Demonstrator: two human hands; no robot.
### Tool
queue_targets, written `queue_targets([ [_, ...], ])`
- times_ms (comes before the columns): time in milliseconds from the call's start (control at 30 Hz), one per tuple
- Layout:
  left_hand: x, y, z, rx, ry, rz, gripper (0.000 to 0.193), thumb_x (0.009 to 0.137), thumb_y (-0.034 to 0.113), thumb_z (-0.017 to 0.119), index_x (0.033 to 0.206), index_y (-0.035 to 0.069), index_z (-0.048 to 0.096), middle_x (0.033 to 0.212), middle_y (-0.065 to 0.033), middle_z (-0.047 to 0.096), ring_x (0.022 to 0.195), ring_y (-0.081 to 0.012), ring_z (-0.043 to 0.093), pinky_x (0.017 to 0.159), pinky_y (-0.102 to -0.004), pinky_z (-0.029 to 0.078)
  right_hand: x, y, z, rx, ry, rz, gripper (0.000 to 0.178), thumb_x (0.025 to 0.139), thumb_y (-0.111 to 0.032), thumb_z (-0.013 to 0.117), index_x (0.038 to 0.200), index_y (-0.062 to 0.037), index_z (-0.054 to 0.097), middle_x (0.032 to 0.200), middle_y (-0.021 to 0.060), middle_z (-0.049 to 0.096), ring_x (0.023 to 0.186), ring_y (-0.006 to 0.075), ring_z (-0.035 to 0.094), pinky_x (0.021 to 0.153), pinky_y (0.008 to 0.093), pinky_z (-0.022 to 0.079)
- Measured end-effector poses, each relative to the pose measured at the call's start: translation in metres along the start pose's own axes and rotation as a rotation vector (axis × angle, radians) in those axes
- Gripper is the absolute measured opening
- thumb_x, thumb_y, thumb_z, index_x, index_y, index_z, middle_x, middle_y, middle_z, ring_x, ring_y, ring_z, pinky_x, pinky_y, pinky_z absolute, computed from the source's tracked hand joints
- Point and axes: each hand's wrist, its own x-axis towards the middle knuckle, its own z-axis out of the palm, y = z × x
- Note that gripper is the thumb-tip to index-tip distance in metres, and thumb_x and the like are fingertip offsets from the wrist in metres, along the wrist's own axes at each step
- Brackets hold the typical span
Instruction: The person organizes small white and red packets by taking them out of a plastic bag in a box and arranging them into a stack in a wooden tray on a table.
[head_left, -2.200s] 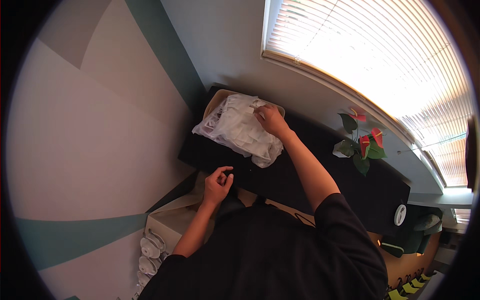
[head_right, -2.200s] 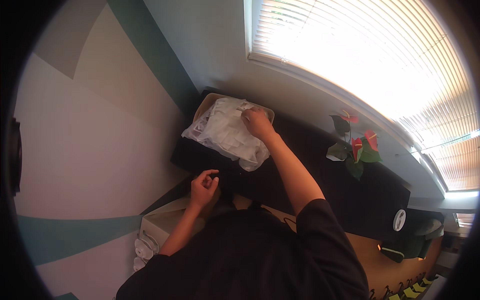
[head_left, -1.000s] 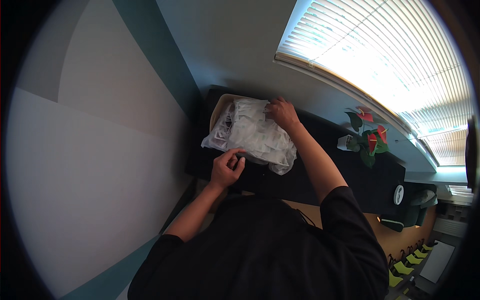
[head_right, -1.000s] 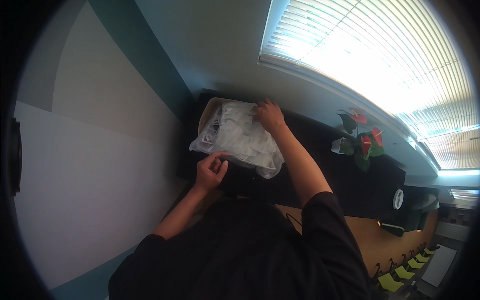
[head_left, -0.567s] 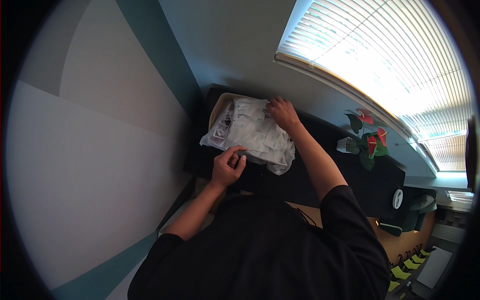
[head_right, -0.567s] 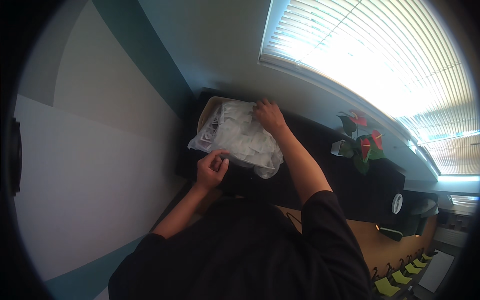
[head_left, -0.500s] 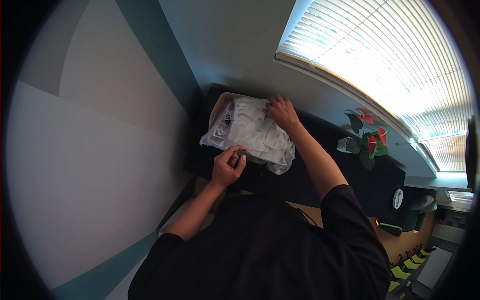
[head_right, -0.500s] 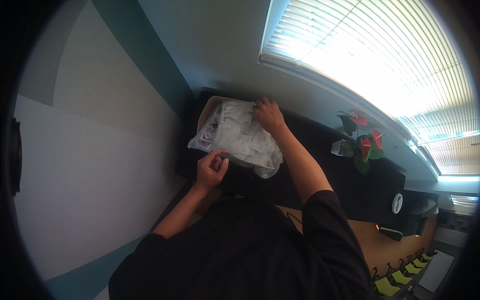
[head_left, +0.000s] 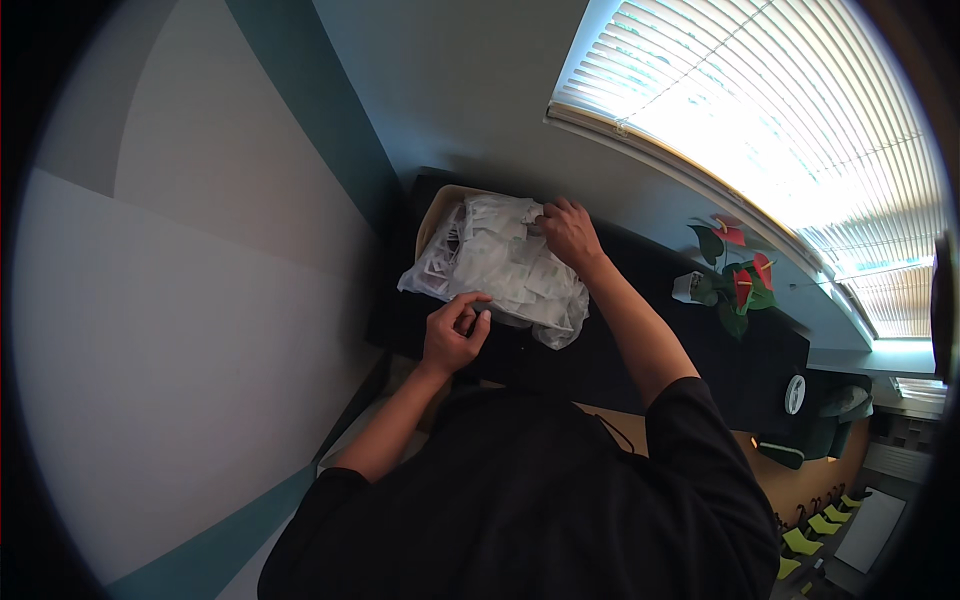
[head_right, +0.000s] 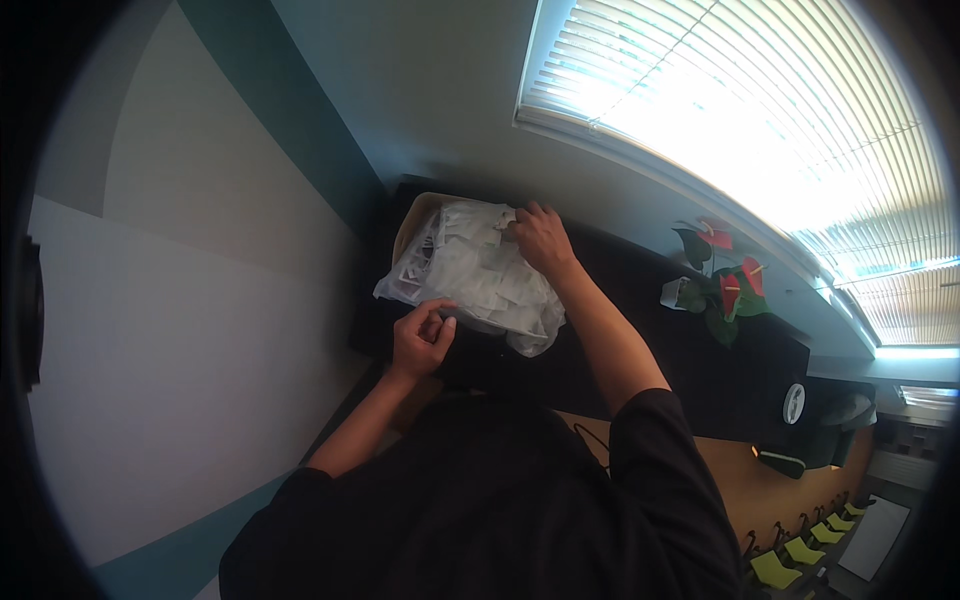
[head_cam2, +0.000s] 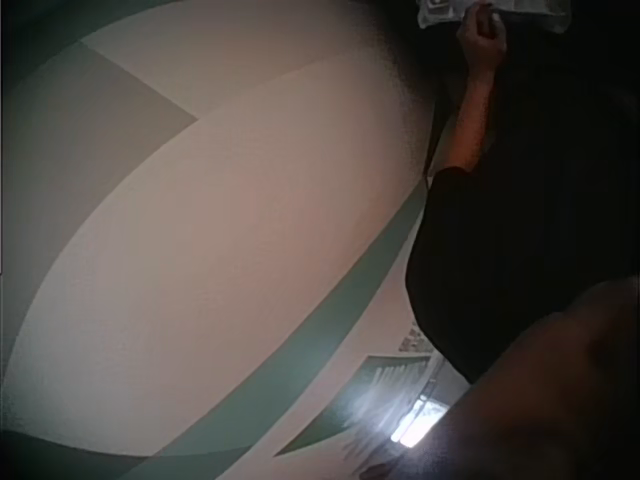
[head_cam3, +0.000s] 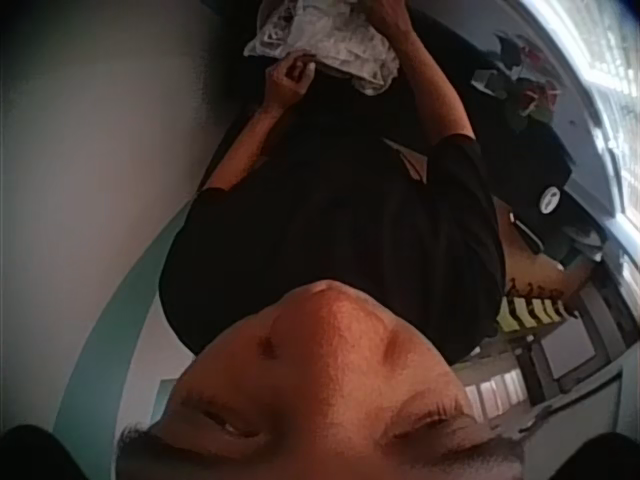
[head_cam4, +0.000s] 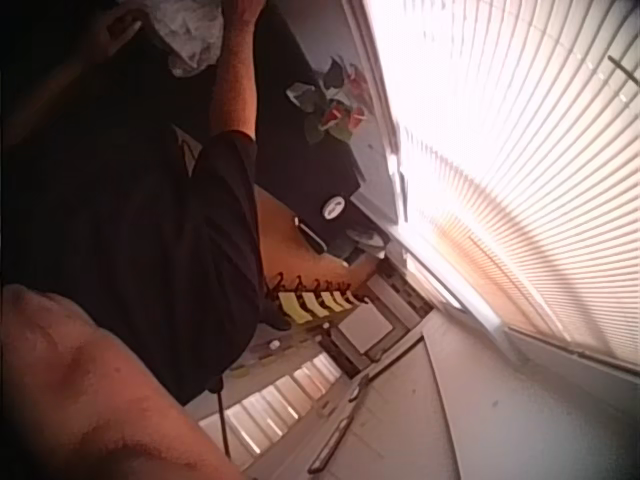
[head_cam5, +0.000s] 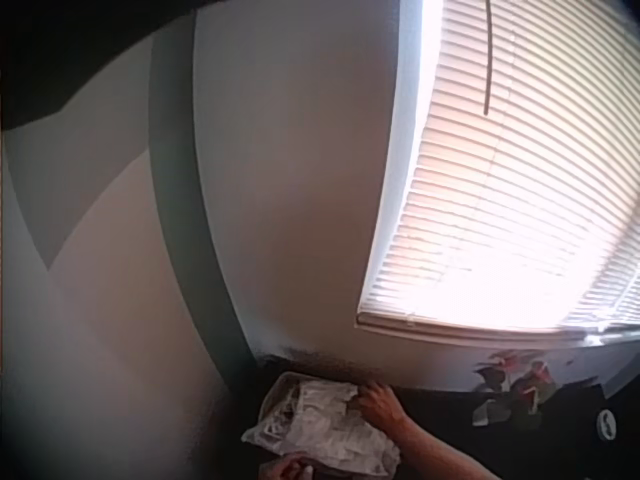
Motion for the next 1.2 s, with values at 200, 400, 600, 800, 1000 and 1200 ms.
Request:
queue_targets([
  [200,0.003,0.0,-0.001,0.006,-0.002,0.0,0.023,0.096,0.009,0.078,0.119,0.007,0.078,0.065,0.0022,0.043,0.056,-0.0074,0.041,0.055,-0.0272,0.038,-0.008,-0.002,-0.006,0.062,0.122,0.042,0.01,0.085,-0.01,0.069,0.085,-0.0114,0.079,0.096,0.0037,0.073,0.104,0.0262,0.069,0.088,0.0425,0.057],
  [400,0.004,-0.002,0.0,0.0,-0.004,0.0,0.023,0.096,0.009,0.078,0.119,0.007,0.078,0.064,0.0024,0.043,0.056,-0.0073,0.041,0.055,-0.0272,0.038,-0.009,-0.003,-0.006,0.11,0.186,0.075,0.009,0.086,-0.008,0.07,0.09,-0.0106,0.078,0.094,0.0041,0.074,0.101,0.0282,0.07,0.083,0.0419,0.059],
  [600,0.003,-0.006,0.001,-0.007,-0.001,-0.003,0.024,0.096,0.009,0.078,0.119,0.007,0.078,0.064,0.0028,0.043,0.056,-0.0067,0.04,0.055,-0.027,0.037,0.0,-0.009,0.0,0.129,0.103,0.143,0.027,0.087,-0.021,0.084,0.113,-0.0135,0.079,0.11,0.0071,0.077,0.115,0.0315,0.07,0.096,0.0469,0.059],
  [800,0.0,-0.009,0.0,-0.015,0.017,-0.022,0.023,0.096,0.008,0.078,0.119,0.006,0.079,0.064,0.0028,0.042,0.057,-0.0062,0.04,0.055,-0.0265,0.037,0.012,-0.008,0.004,0.169,-0.044,0.203,0.029,0.086,-0.027,0.084,0.114,-0.018,0.081,0.117,0.009,0.074,0.124,0.0329,0.068,0.096,0.0514,0.058],
  [1000,0.0,-0.01,0.001,-0.016,0.03,-0.025,0.024,0.095,0.008,0.078,0.119,0.007,0.079,0.064,0.0029,0.043,0.057,-0.0064,0.04,0.055,-0.0265,0.037,0.019,0.0,0.01,0.081,-0.115,0.203,0.034,0.087,-0.025,0.085,0.121,-0.0212,0.082,0.132,0.0112,0.067,0.13,0.0353,0.065,0.103,0.0518,0.059],
  [1200,0.001,-0.011,0.002,-0.02,0.026,-0.027,0.023,0.095,0.008,0.078,0.118,0.007,0.079,0.064,0.0025,0.043,0.057,-0.0068,0.041,0.054,-0.027,0.037,0.023,0.002,0.003,0.089,-0.179,0.225,0.041,0.086,-0.028,0.087,0.126,-0.0195,0.081,0.135,0.0112,0.066,0.134,0.0353,0.063,0.104,0.0508,0.06],
])
